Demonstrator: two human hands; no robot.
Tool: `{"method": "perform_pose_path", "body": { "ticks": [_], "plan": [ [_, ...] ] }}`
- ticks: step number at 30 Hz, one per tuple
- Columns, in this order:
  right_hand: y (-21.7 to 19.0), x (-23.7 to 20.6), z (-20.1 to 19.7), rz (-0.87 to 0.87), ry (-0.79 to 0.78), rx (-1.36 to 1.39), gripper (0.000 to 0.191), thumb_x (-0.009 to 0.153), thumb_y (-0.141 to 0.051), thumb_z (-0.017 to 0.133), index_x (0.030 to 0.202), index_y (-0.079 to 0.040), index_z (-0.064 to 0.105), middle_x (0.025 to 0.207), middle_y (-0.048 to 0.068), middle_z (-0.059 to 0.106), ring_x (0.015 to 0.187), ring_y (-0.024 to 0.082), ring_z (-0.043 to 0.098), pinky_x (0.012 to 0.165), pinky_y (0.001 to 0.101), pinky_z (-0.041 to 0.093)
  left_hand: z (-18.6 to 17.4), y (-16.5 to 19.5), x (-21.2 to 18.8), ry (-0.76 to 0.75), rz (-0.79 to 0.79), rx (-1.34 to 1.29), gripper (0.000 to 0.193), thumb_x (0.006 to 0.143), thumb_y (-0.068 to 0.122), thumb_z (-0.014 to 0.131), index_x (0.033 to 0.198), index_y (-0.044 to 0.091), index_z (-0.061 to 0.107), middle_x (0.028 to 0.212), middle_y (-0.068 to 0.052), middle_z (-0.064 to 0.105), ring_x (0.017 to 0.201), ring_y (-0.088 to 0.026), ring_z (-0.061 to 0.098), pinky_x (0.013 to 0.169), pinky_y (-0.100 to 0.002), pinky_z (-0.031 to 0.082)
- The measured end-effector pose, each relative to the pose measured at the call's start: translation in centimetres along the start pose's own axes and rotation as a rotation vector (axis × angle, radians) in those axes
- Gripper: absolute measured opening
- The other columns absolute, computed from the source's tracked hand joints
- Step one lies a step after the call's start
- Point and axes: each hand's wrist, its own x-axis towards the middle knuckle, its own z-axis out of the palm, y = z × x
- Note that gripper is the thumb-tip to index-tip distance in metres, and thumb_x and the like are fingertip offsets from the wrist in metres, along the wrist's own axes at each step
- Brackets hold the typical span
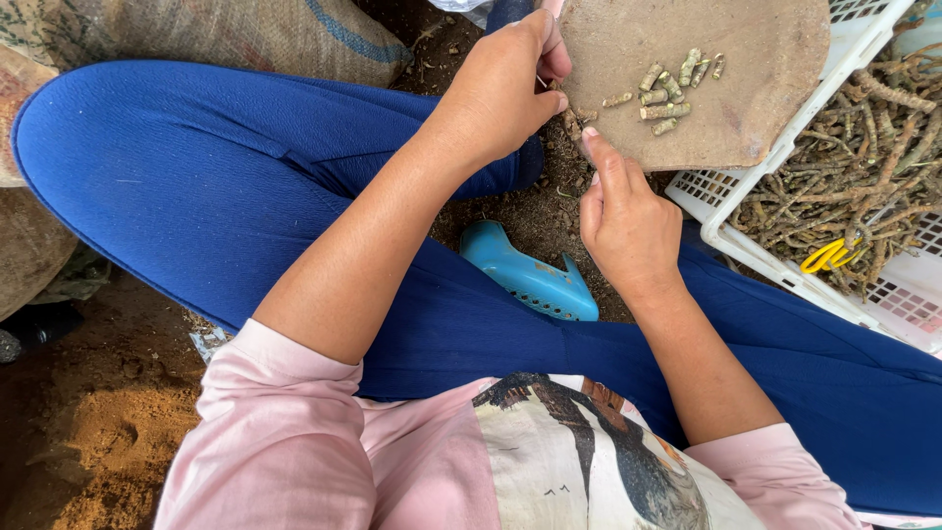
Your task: The person sits cross-legged on the ground and uses a knife to cut small root pieces on a wooden board. They repeatedly pick roots from a white basket, cut them into smaller segments, and place the cut pieces into a green tray.
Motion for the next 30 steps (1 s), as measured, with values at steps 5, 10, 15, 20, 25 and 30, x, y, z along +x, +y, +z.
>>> {"method": "perform_pose_path", "body": {
  "ticks": [5, 10, 15, 20, 25, 30],
  "plan": [
    [0.9, -1.0, -0.7, -0.027, -0.008, 0.177, 0.044, 0.101, -0.003, 0.058, 0.144, -0.009, 0.050, 0.118, 0.016, 0.072, 0.079, 0.034, 0.072, 0.065, 0.0423, 0.057, -1.5, 0.0, 0.0, -0.130, -0.181, -0.176, 0.026, 0.083, 0.006, 0.084, 0.100, 0.002, 0.064, 0.090, -0.007, 0.074, 0.086, -0.016, 0.075, 0.077, -0.028, 0.061],
    [1.9, -1.9, -1.0, 0.168, -0.007, 0.810, 0.035, 0.114, -0.008, 0.058, 0.145, 0.000, 0.043, 0.095, 0.011, 0.062, 0.076, 0.015, 0.058, 0.068, 0.0283, 0.049, -2.6, 1.3, 0.2, -0.286, -0.339, -0.452, 0.024, 0.087, 0.005, 0.077, 0.106, -0.002, 0.066, 0.091, -0.005, 0.074, 0.084, -0.012, 0.075, 0.079, -0.025, 0.062],
    [2.3, -0.8, -1.5, 0.473, 0.048, 1.256, 0.031, 0.108, -0.014, 0.065, 0.133, 0.001, 0.055, 0.094, 0.011, 0.068, 0.055, 0.004, 0.047, 0.049, 0.0214, 0.039, -1.1, 3.5, -0.2, -0.353, -0.247, -0.627, 0.028, 0.089, 0.005, 0.081, 0.111, -0.004, 0.065, 0.095, -0.006, 0.071, 0.088, -0.012, 0.073, 0.083, -0.026, 0.063],
    [2.7, -0.2, -2.9, 0.484, 0.070, 1.402, 0.022, 0.109, -0.013, 0.065, 0.125, 0.003, 0.061, 0.098, 0.014, 0.069, 0.053, 0.003, 0.045, 0.050, 0.0218, 0.040, -0.5, 4.4, -0.3, -0.443, -0.274, -0.643, 0.023, 0.093, 0.014, 0.076, 0.110, -0.001, 0.070, 0.094, -0.003, 0.076, 0.085, -0.010, 0.074, 0.079, -0.025, 0.063],
    [3.8, -0.4, -3.2, 0.491, 0.013, 1.473, 0.024, 0.112, -0.012, 0.059, 0.131, 0.003, 0.059, 0.101, 0.016, 0.068, 0.053, 0.004, 0.044, 0.051, 0.0220, 0.039, -0.3, 4.8, -0.5, -0.385, -0.180, -0.552, 0.021, 0.095, 0.016, 0.076, 0.107, 0.000, 0.074, 0.092, -0.005, 0.078, 0.083, -0.010, 0.073, 0.077, -0.025, 0.061],
    [3.9, -1.0, -1.2, 0.437, -0.007, 1.414, 0.029, 0.113, -0.007, 0.049, 0.139, -0.008, 0.039, 0.092, 0.013, 0.062, 0.056, 0.006, 0.047, 0.050, 0.0228, 0.040, -1.4, 4.1, -0.3, -0.224, -0.226, -0.362, 0.022, 0.090, 0.016, 0.080, 0.102, -0.001, 0.074, 0.090, -0.006, 0.079, 0.082, -0.010, 0.076, 0.076, -0.025, 0.063]
  ]
}}
